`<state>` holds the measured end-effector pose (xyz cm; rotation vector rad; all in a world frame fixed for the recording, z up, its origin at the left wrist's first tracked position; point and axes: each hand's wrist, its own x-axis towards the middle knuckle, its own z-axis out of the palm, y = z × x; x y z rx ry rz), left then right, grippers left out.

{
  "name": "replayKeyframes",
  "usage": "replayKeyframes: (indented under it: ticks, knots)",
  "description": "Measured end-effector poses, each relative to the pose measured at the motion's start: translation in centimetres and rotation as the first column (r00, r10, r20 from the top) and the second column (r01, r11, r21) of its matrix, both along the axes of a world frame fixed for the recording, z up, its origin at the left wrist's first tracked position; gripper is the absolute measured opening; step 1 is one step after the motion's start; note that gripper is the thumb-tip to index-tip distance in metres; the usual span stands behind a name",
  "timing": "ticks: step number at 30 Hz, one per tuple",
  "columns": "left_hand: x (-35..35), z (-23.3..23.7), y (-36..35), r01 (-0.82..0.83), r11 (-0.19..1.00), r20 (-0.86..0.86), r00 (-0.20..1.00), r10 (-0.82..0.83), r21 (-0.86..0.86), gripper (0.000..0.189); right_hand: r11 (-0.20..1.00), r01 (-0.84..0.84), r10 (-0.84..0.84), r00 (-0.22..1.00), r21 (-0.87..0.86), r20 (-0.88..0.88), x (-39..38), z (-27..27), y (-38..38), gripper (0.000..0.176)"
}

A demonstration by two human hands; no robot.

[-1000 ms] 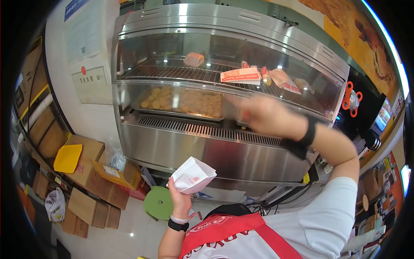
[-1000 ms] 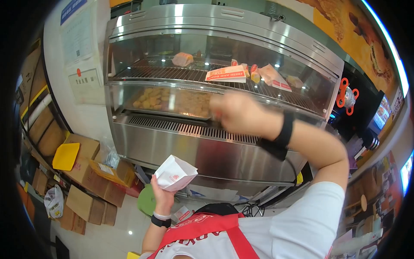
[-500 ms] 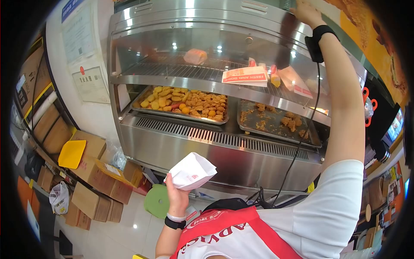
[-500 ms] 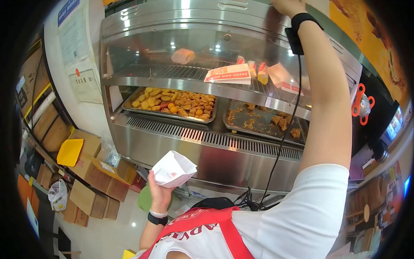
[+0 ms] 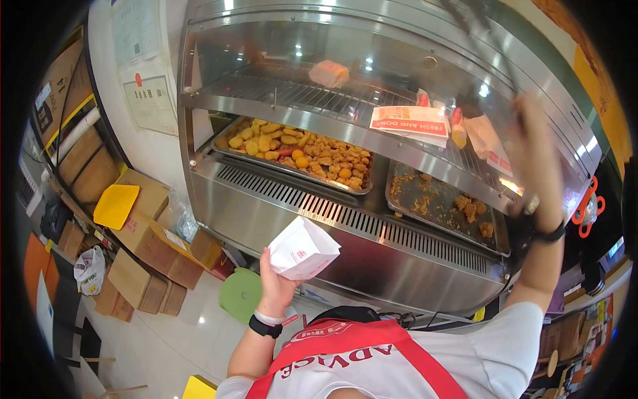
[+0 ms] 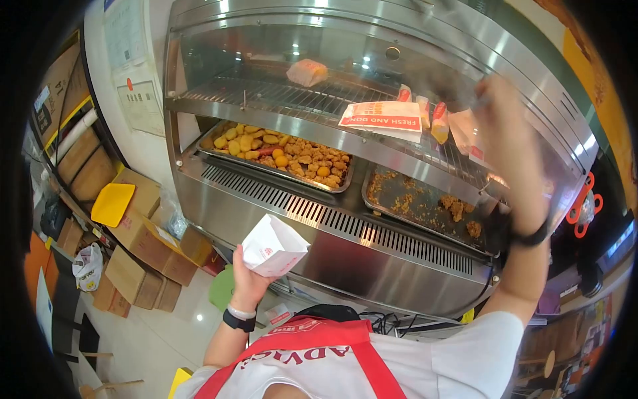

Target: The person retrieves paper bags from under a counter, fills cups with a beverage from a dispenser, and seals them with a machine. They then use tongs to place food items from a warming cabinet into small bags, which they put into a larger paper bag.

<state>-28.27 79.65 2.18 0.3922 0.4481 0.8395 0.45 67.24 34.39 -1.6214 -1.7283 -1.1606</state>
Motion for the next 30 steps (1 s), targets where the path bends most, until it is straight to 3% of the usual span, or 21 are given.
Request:
replayKeyframes:
  ticks: [1, 4, 7, 8, 10, 14, 16, 20, 22, 24, 26, 27, 29, 30]
  knots:
    - [0.4, 0.4, 0.4, 0.012, 1.0, 0.002, 1.0, -0.012, 0.018, 0.058, 0.984, -0.028, -0.015, 0.971, -0.179, -0.237, -3.1, -2.8, -0.1, 0.024]
    - [1.1, 1.7, 1.0, 0.041, 0.999, 0.011, 0.999, -0.041, 0.034, 0.06, 0.773, -0.381, 0.166, 0.893, -0.507, -0.418, -4.6, -11.6, 1.7, 0.019]
    - [1.3, 2.3, 1.5, 0.06, 0.998, 0.025, 0.998, -0.061, 0.025, 0.06, 0.75, -0.091, -0.174, 0.929, -0.656, -0.328, -1.5, -16.6, 5.3, 0.024]
    - [1.3, 2.3, 1.5, 0.064, 0.998, 0.039, 0.997, -0.064, 0.008, 0.06, 0.68, -0.029, -0.359, 0.858, -0.733, -0.367, -0.6, -16.4, 6.5, 0.03]
    - [1.4, 1.9, 1.8, 0.064, 0.998, 0.057, 0.996, -0.064, -0.002, 0.06, 0.561, 0.082, -0.449, 0.866, -0.824, -0.22, 1.5, -16.0, 8.8, 0.035]
    - [2.1, 2.1, 1.8, 0.087, 0.996, 0.09, 0.992, -0.085, -0.019, 0.059, 0.509, 0.077, -0.507, 0.831, -0.857, -0.227, 1.5, -16.2, 12.1, 0.039]
    - [2.3, 2.4, 1.8, 0.09, 0.995, 0.072, 0.994, -0.087, -0.039, 0.059, 0.502, -0.036, -0.533, 0.775, -0.864, -0.341, 2.0, -17.6, 14.0, 0.04]
    - [1.8, 2.1, 2.4, 0.066, 0.996, 0.097, 0.993, -0.06, -0.056, 0.061, 0.498, -0.01, -0.495, 0.818, -0.867, -0.294, 1.3, -17.8, 13.9, 0.041]
    - [1.2, 1.6, 2.9, 0.05, 0.997, 0.09, 0.995, -0.045, -0.059, 0.061, 0.77, 0.002, -0.363, 0.824, -0.638, -0.435, 1.9, -18.8, 11.9, 0.041]
    - [1.1, 1.1, 3.3, 0.034, 0.997, 0.087, 0.996, -0.028, -0.07, 0.062, 0.733, -0.032, -0.39, 0.799, -0.68, -0.458, 1.1, -16.9, 10.2, 0.045]
    - [1.3, 0.8, 3.8, 0.045, 0.995, 0.063, 0.997, -0.039, -0.089, 0.063, 0.681, -0.203, -0.401, 0.7, -0.703, -0.591, 0.0, -15.3, 9.0, 0.035]
    - [1.5, 0.9, 4.1, 0.039, 0.995, 0.063, 0.997, -0.033, -0.089, 0.063, 0.68, -0.207, -0.397, 0.702, -0.703, -0.591, -0.2, -15.1, 8.6, 0.035]
    - [2.1, 1.0, 4.6, 0.04, 0.983, 0.036, 0.999, -0.034, -0.18, 0.062, 0.504, -0.522, -0.318, 0.629, -0.688, -0.71, -0.5, -15.0, 8.1, 0.031]
    - [2.2, 1.0, 4.8, 0.037, 0.983, 0.035, 0.999, -0.031, -0.178, 0.062, 0.469, -0.583, -0.309, 0.596, -0.664, -0.741, -0.5, -15.6, 8.2, 0.03]
